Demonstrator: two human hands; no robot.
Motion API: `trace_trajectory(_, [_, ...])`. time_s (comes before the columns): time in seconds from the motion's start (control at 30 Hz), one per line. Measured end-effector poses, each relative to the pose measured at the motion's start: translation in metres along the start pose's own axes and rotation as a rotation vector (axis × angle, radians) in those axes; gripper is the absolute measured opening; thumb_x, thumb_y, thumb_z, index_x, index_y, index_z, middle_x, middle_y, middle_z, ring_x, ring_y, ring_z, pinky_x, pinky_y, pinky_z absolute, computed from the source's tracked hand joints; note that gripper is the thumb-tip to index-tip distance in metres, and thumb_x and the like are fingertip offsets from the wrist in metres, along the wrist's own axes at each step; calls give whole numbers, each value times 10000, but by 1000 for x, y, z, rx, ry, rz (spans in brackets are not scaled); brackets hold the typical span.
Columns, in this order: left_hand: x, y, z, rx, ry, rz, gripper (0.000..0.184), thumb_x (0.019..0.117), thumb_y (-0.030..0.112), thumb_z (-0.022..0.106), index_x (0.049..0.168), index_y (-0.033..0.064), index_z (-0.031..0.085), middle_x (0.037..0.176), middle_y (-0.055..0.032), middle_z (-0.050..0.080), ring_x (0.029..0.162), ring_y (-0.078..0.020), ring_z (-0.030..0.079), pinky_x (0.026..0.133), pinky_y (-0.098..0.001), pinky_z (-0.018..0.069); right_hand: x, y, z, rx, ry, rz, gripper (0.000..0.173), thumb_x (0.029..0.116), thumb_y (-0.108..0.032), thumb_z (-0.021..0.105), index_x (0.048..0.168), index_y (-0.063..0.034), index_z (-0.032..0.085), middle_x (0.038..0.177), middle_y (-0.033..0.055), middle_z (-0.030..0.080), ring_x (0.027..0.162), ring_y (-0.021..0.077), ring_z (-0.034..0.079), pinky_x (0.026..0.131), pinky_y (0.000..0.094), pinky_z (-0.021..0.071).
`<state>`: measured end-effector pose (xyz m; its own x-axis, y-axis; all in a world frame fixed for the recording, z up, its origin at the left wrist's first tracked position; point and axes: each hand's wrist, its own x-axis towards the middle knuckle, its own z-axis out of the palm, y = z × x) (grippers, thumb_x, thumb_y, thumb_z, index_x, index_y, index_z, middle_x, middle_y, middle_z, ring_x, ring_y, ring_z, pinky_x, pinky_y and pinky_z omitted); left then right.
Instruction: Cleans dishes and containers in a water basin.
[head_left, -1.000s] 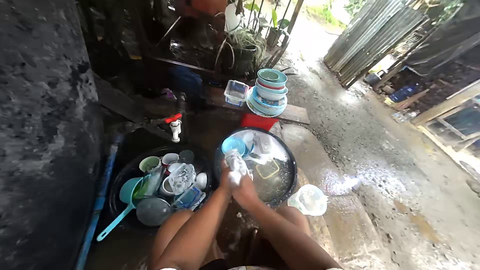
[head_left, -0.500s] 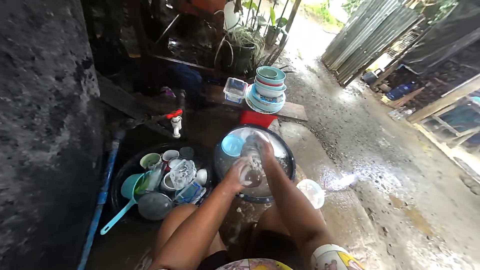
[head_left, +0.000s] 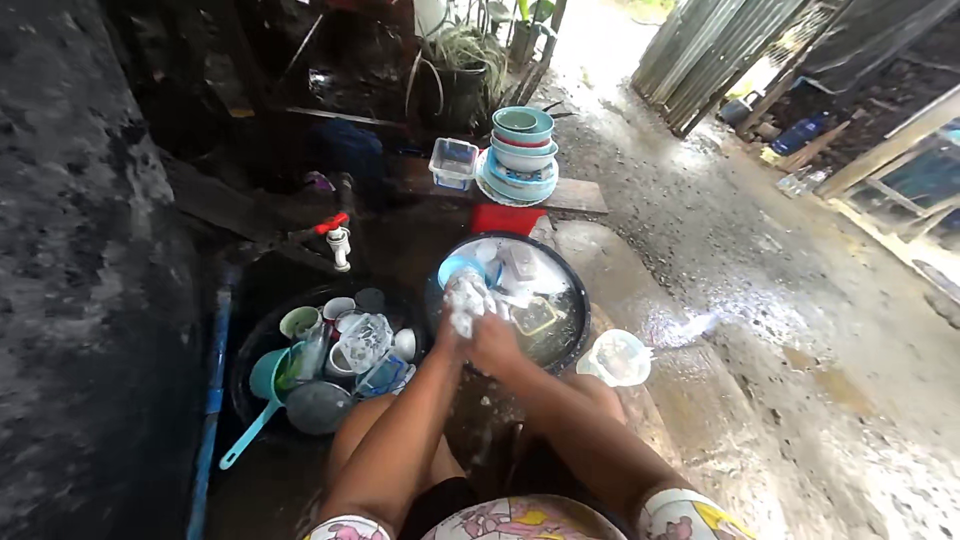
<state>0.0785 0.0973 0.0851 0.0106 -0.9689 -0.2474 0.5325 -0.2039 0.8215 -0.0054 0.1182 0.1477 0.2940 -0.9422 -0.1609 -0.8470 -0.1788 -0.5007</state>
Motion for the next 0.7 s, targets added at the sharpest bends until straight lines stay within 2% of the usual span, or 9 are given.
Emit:
trace_trajectory(0.1, [4, 6, 13, -239, -94, -232, 498, 1104, 492, 230, 1062, 145, 584, 793, -31, 640, 674, -140, 628, 578, -312, 539, 29, 12, -29, 256, 125, -39, 442, 1007, -148, 616, 1422, -7, 558, 1430, 259, 558, 1315, 394, 551, 1095, 585, 442])
trace_trajectory(0.17, [-1, 6, 15, -358, -229, -288, 544, 1073, 529, 220, 1016, 151, 607, 782, -48, 674, 680, -177, 673, 586, -346, 579, 47, 23, -43, 477, 247, -96, 366, 1049, -163, 558, 1376, -6, 603, 1331, 229, 639, 1238, 332, 613, 1079, 525, 470])
trace_trajectory(0.23, [-10, 7, 20, -333, -275, -306, 505, 1084, 452, 223, 1036, 116, 598, 807, -62, 684, 711, -180, 688, 622, -348, 596, 53, 20, -62, 424, 226, -28, 324, 1064, -204, 549, 1289, 7, 649, 1228, 208, 684, 1164, 307, 642, 1032, 510, 487])
trace_trajectory(0.3, [-16, 7, 29, -3, -237, -250, 246, 1092, 177, 383, 1134, 54, 591, 846, -79, 668, 707, -158, 658, 627, -309, 571, 59, 10, -75, 32, 62, 140, 321, 1022, -265, 596, 1133, 25, 678, 1133, 244, 689, 1101, 403, 658, 917, 637, 503])
trace_trajectory(0.37, [-20, 7, 35, 365, -194, -157, 472, 977, 39, 631, 1401, -3, 427, 997, -121, 628, 757, -151, 636, 676, -305, 566, 59, 4, -70, -151, -11, 211, 326, 975, -291, 636, 1105, -2, 712, 1145, 249, 701, 1122, 443, 654, 898, 696, 485])
trace_trajectory(0.4, [-22, 7, 35, 358, -174, -139, 504, 953, 27, 651, 1398, -6, 417, 967, -115, 630, 727, -143, 637, 652, -299, 567, 57, 8, -67, -66, 17, 198, 332, 974, -296, 652, 1112, 0, 710, 1137, 239, 705, 1117, 421, 660, 910, 666, 494])
trace_trajectory(0.47, [-28, 15, 32, 63, -178, -177, 159, 1030, 56, 469, 1167, 47, 549, 797, -55, 648, 652, -123, 637, 588, -282, 559, 56, 35, -58, 442, 171, 42, 301, 999, -214, 651, 1180, 25, 681, 1108, 184, 707, 1029, 282, 678, 905, 488, 552])
trace_trajectory(0.53, [-31, 20, 26, -249, -264, -262, 358, 1071, 229, 255, 1023, 85, 579, 803, -62, 684, 718, -168, 686, 652, -329, 600, 56, 53, -52, 854, 196, -135, 328, 1069, -158, 486, 1304, 38, 603, 1210, 132, 668, 1063, 140, 637, 955, 325, 527])
trace_trajectory(0.7, [-31, 10, 34, 195, -102, -211, 277, 1037, 59, 527, 1308, 21, 484, 930, -78, 627, 733, -135, 632, 628, -290, 557, 56, 5, -58, -144, -36, 93, 285, 967, -260, 663, 1087, -8, 718, 1109, 241, 712, 1092, 434, 666, 889, 683, 486])
